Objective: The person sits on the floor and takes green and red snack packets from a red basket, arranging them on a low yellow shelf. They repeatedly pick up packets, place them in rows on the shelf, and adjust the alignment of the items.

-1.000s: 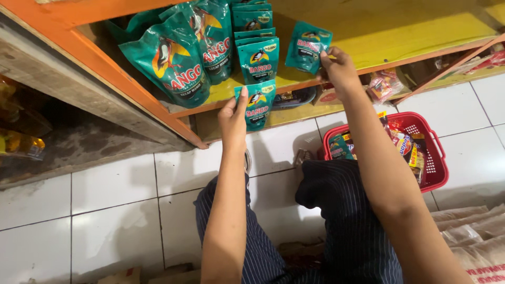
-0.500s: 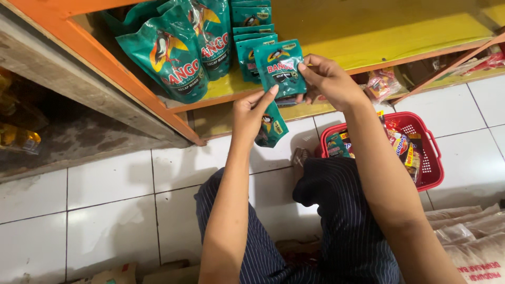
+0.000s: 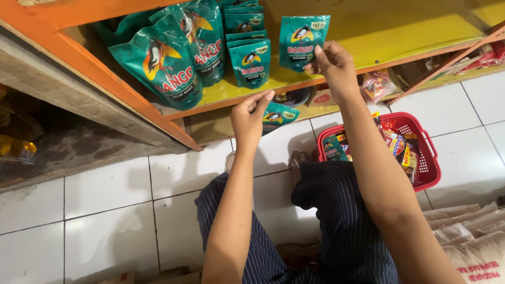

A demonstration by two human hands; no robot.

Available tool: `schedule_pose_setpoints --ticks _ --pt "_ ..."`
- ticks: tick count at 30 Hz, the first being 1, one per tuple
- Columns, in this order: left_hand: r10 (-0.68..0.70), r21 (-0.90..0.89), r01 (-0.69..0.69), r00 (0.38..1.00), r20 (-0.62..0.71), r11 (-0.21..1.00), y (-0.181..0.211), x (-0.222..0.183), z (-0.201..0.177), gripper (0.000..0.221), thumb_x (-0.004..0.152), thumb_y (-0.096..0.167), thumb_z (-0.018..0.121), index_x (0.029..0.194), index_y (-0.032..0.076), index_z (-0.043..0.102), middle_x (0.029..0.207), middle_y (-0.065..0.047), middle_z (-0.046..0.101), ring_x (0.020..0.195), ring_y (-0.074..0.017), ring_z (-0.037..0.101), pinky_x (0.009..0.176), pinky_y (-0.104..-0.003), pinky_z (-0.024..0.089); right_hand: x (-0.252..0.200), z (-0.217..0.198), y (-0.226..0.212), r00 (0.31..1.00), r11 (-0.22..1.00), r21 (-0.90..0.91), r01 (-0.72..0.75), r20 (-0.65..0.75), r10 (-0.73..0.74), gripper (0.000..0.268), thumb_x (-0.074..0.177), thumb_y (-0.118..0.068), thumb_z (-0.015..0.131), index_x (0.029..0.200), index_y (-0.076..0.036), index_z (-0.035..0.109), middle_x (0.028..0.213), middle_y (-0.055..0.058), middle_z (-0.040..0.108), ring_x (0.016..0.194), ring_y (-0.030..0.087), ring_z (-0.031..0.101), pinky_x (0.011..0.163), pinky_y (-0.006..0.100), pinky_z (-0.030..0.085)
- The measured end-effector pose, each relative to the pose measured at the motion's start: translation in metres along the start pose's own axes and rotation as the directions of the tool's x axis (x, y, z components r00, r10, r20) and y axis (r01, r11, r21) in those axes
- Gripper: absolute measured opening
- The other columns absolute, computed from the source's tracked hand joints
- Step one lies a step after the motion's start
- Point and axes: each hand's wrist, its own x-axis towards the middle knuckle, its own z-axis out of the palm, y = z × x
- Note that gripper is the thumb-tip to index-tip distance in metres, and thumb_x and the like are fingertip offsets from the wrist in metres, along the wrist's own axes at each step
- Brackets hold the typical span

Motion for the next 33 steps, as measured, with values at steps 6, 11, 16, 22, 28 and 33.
schedule_pose_setpoints --ticks 6,11,16,22,28,33 --pt "-0.044 -0.005 0.045 0.999 0.023 0.999 -0.004 0.002 0.007 0.031 0.093 0.022 0.077 0.109 -0.004 0.078 0.090 -0.005 0.078 0.077 -0.0040 0.065 0.072 -0.020 0.052 0.032 -0.016 0.066 0.997 0.998 -0.017 -0.061 -0.045 0.061 0.016 0.111 -0.019 0.055 0.115 -0.005 0.062 0.099 0.003 0.069 0.082 0.011 0.067 0.080 0.026 0.057" --pt "-0.059 0.005 0.059 0.998 0.007 0.998 -0.006 0.004 0.008 0.032 0.093 0.024 0.077 0.108 -0.004 0.078 0.092 -0.006 0.079 0.079 -0.0045 0.067 0.073 -0.020 0.052 0.044 -0.007 0.091 0.991 0.993 0.011 -0.119 -0.057 0.119 0.014 0.111 -0.018 0.054 0.116 -0.006 0.058 0.099 0.003 0.068 0.084 0.010 0.066 0.081 0.026 0.057" --pt "-0.092 0.014 0.092 0.996 -0.016 0.996 -0.005 0.005 0.005 0.033 0.092 0.025 0.077 0.108 -0.004 0.078 0.092 -0.007 0.079 0.080 -0.0046 0.067 0.074 -0.020 0.052 0.048 0.005 0.099 0.997 0.997 -0.013 -0.070 -0.024 0.070 0.013 0.112 -0.017 0.053 0.118 -0.005 0.057 0.099 0.003 0.067 0.085 0.011 0.066 0.081 0.026 0.056" --pt "-0.080 -0.017 0.079 0.996 -0.029 0.997 -0.007 0.004 0.001 0.035 0.092 0.026 0.077 0.108 -0.006 0.077 0.096 -0.007 0.080 0.084 -0.0052 0.068 0.078 -0.020 0.053 0.049 0.006 0.095 0.996 0.996 -0.018 -0.087 -0.012 0.087 0.018 0.111 -0.016 0.053 0.126 -0.005 0.055 0.103 0.005 0.067 0.088 0.011 0.066 0.083 0.026 0.056" --pt "-0.059 -0.024 0.059 0.998 -0.019 0.998 -0.002 0.003 -0.005 0.036 0.095 0.025 0.075 0.111 -0.006 0.076 0.099 -0.009 0.080 0.087 -0.0067 0.069 0.080 -0.022 0.053 0.044 0.003 0.084 0.994 0.981 -0.177 -0.082 -0.082 0.068 0.032 0.106 -0.012 0.058 0.137 -0.007 0.053 0.108 0.005 0.066 0.088 0.011 0.067 0.076 0.025 0.058" --pt "0.055 -0.141 -0.054 0.998 0.003 0.988 -0.001 0.008 -0.010 0.035 0.100 0.025 0.070 0.113 -0.007 0.074 0.108 -0.010 0.079 0.097 -0.0086 0.070 0.089 -0.023 0.052 0.011 0.000 0.028 0.977 0.936 -0.337 -0.102 -0.209 0.031 0.034 0.108 -0.015 0.072 0.129 0.000 0.050 0.110 0.009 0.063 0.075 0.016 0.059 0.061 0.028 0.049"
